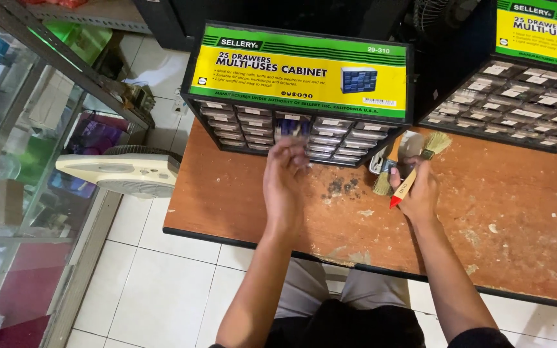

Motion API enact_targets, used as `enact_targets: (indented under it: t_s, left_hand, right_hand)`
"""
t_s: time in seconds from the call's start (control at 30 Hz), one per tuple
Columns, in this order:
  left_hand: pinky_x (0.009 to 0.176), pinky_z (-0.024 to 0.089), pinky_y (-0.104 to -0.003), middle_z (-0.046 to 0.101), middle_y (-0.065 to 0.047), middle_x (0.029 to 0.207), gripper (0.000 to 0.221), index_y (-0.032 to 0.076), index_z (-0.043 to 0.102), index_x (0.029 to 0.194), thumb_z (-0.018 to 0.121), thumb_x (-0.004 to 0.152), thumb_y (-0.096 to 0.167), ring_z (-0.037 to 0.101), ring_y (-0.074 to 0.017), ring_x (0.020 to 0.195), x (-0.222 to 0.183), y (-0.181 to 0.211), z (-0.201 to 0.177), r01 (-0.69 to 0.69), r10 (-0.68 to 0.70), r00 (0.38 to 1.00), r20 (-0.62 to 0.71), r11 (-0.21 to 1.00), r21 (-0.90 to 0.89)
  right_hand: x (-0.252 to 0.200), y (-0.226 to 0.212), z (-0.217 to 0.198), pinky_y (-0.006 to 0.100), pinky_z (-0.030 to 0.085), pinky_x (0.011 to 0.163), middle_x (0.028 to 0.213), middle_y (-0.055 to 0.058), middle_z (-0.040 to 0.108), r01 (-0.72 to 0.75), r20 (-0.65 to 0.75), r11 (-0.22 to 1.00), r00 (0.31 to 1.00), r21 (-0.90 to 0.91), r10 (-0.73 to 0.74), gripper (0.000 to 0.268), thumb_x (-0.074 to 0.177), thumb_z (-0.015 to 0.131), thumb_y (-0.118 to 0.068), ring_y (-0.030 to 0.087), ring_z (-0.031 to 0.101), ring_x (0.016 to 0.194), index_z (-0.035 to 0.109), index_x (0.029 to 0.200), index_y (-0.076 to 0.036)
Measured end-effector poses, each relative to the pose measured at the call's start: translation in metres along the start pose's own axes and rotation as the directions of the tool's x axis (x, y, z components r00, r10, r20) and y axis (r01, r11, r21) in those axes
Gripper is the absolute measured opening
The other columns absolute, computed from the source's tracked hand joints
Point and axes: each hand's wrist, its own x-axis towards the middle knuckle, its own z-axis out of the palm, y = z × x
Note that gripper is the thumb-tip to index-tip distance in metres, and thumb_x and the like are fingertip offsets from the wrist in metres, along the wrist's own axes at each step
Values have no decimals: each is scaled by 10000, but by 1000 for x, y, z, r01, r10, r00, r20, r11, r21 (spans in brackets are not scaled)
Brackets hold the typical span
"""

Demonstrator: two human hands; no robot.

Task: The person is sorting and cleaning small electronic components from a multi-drawer cabinet, placing them into a small tray after inspection.

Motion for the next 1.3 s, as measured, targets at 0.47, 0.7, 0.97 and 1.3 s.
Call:
enact_targets:
  t_s: [0.47, 0.7, 0.97, 1.3]
  left_hand:
    - [1131, 425, -575, 286, -109, 1501, 578, 151, 417, 1089, 901, 780, 82, 465, -376, 1396, -12, -51, -15, -343, 427, 883, -193, 870, 354]
    - [1130, 477, -528, 367, -131, 1409, 818, 81, 436, 1434, 911, 769, 51, 476, -380, 1385, -4, -54, -20, -450, 579, 813, -55, 686, 571]
    - [1032, 555, -487, 599, -193, 1307, 756, -7, 575, 1385, 937, 732, 112, 616, -373, 1258, 10, -68, -53, -651, 771, 635, 48, 501, 570]
    - [997, 547, -493, 576, -261, 1249, 798, -108, 569, 1328, 971, 657, 51, 613, -428, 1217, 17, -81, -82, -766, 843, 519, 141, 385, 515]
  right_hand:
    - [1, -8, -1, 568, 532, 821, 884, 272, 699, 37, -29, 999, 999, -28, -38, 414, 1004, 705, -361, 506, 687, 870, 518, 1229, -67]
    - [-2, 7, 6, 562, 539, 814, 917, 256, 710, 32, -33, 999, 999, -44, -33, 409, 999, 709, -357, 492, 692, 870, 521, 1223, -71]
    - [-1, 2, 3, 565, 543, 812, 921, 267, 708, 30, -36, 999, 999, -26, -31, 418, 1003, 707, -371, 494, 695, 875, 522, 1217, -63]
    - [-10, 25, 9, 505, 550, 838, 940, 207, 739, 171, -42, 985, 985, 27, -170, 501, 857, 821, -407, 439, 700, 884, 585, 1134, -64]
